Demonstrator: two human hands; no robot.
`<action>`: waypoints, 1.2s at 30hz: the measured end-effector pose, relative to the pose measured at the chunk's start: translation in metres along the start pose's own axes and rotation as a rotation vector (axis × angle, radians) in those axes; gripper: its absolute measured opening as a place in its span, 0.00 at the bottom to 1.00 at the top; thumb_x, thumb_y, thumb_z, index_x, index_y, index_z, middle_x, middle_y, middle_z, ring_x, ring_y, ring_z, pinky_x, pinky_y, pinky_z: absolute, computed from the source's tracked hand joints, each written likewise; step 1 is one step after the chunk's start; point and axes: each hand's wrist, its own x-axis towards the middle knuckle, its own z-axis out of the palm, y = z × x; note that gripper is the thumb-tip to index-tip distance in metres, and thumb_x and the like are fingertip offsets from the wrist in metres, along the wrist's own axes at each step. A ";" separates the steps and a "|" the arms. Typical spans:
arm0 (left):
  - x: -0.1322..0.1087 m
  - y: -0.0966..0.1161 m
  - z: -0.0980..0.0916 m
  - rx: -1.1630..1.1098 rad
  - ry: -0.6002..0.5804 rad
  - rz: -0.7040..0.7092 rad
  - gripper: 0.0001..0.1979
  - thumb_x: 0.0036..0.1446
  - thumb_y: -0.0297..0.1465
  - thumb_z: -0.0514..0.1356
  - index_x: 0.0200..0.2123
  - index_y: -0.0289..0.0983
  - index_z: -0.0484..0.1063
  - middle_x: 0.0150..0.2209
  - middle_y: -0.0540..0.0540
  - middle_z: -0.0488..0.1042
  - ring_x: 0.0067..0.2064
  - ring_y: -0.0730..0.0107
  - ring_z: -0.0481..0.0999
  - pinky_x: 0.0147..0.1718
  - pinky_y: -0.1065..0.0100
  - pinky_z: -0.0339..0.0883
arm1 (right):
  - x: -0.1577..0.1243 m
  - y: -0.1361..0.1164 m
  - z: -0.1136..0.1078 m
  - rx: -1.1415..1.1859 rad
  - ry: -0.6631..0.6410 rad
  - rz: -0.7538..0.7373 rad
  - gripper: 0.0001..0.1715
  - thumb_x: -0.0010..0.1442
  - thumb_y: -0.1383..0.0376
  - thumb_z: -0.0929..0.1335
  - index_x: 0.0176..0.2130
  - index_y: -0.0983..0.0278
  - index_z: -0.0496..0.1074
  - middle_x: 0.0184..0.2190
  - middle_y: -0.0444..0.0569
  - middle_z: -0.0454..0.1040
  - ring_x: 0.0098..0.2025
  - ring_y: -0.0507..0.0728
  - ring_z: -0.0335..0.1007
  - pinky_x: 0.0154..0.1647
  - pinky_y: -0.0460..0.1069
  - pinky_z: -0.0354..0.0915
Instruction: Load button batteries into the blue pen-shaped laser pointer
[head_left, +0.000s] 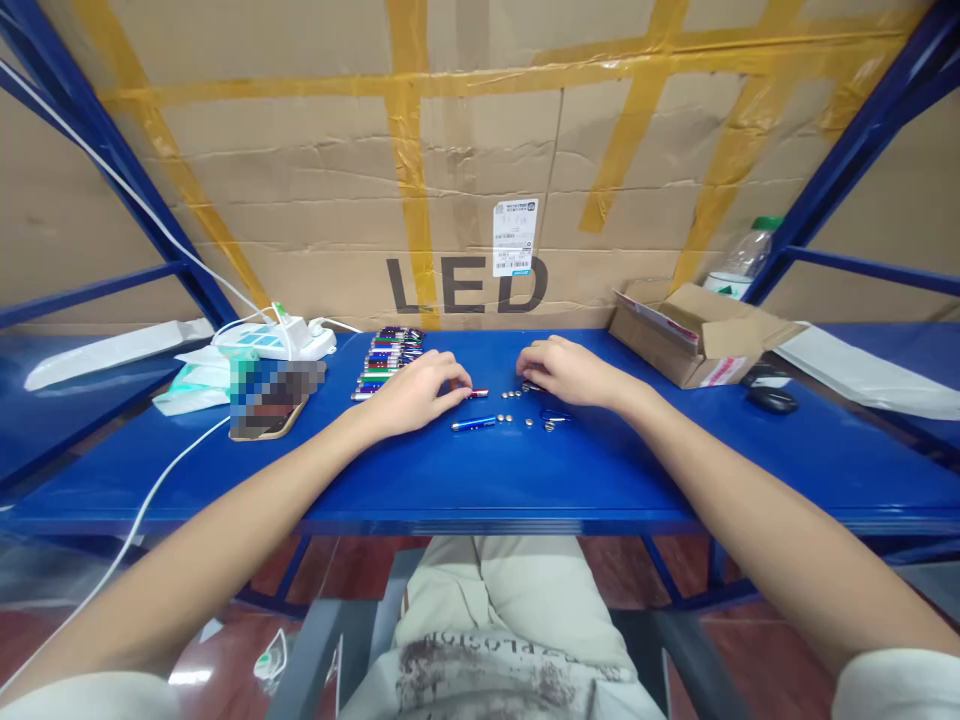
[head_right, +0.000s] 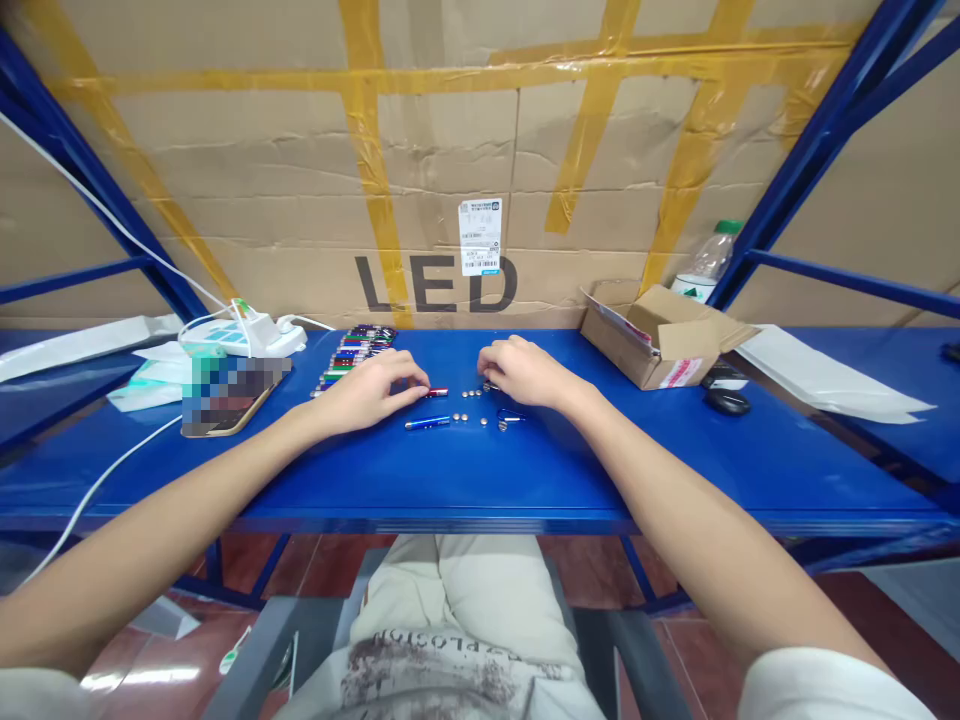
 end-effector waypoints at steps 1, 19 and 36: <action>0.000 -0.001 0.000 0.005 -0.001 -0.005 0.14 0.77 0.41 0.57 0.48 0.41 0.81 0.47 0.43 0.78 0.50 0.55 0.74 0.53 0.54 0.66 | 0.000 -0.001 -0.002 0.014 0.005 -0.002 0.11 0.71 0.68 0.65 0.42 0.62 0.78 0.43 0.54 0.84 0.46 0.63 0.76 0.51 0.55 0.66; 0.000 -0.010 0.001 0.065 -0.040 -0.029 0.13 0.75 0.41 0.58 0.48 0.41 0.80 0.47 0.43 0.77 0.51 0.53 0.74 0.53 0.54 0.66 | -0.002 -0.007 -0.002 0.081 -0.117 -0.081 0.06 0.67 0.63 0.70 0.42 0.60 0.79 0.45 0.55 0.80 0.51 0.67 0.68 0.58 0.61 0.63; -0.001 -0.010 0.002 0.094 -0.049 -0.064 0.14 0.75 0.41 0.58 0.47 0.40 0.80 0.47 0.42 0.78 0.50 0.53 0.74 0.52 0.54 0.66 | 0.002 0.000 0.011 0.087 -0.098 -0.082 0.05 0.71 0.64 0.69 0.41 0.60 0.77 0.44 0.54 0.79 0.49 0.64 0.67 0.58 0.59 0.61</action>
